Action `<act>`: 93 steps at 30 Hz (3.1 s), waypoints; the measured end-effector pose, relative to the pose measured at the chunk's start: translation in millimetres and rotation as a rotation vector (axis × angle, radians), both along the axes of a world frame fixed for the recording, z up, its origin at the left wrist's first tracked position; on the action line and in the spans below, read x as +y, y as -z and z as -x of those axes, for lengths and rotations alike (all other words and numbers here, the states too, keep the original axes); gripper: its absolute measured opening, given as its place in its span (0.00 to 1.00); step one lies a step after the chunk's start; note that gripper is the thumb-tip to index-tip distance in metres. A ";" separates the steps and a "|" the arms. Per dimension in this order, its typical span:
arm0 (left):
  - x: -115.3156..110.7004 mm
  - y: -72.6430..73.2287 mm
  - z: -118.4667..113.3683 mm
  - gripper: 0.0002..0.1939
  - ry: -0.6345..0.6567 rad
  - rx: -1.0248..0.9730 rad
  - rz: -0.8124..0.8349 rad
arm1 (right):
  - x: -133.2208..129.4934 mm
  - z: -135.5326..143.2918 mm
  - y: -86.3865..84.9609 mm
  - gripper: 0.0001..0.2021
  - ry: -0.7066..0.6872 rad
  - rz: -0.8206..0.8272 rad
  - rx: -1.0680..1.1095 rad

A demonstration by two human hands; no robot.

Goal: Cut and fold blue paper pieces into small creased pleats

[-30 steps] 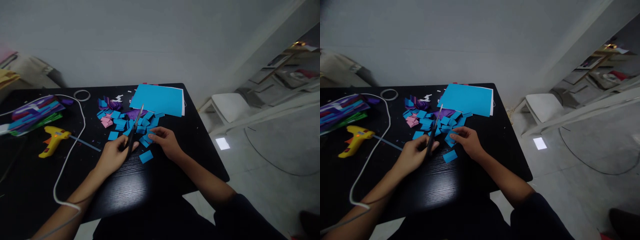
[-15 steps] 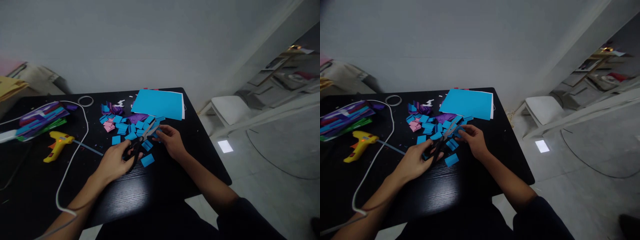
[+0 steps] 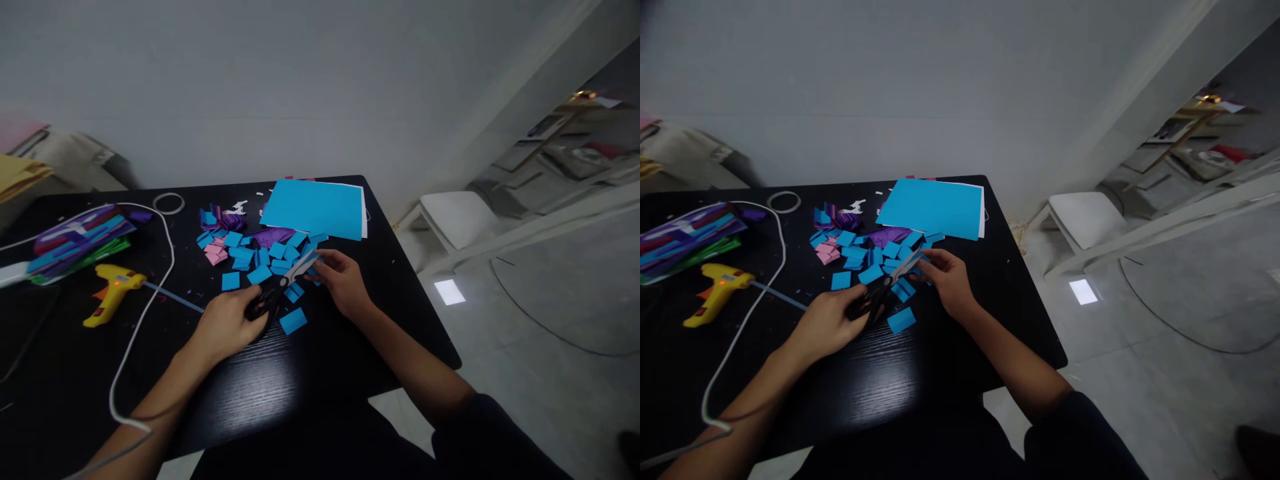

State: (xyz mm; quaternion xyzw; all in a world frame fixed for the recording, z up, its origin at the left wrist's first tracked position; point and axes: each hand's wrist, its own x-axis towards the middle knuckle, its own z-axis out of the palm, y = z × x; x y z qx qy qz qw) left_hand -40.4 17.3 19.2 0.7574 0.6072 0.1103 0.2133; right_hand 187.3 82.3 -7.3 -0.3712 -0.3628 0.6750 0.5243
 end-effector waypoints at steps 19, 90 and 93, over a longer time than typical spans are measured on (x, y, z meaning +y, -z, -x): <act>0.7 0.4 1.3 0.14 0.015 -0.027 0.011 | -0.4 0.5 -0.6 0.18 0.011 0.043 0.006; 6.4 -16.1 182.3 0.34 -0.752 0.638 0.254 | -14.6 11.7 4.2 0.19 -0.165 0.046 -0.188; 5.6 -10.0 185.9 0.33 -0.712 0.610 0.144 | -13.6 12.0 6.1 0.19 -0.163 0.062 -0.190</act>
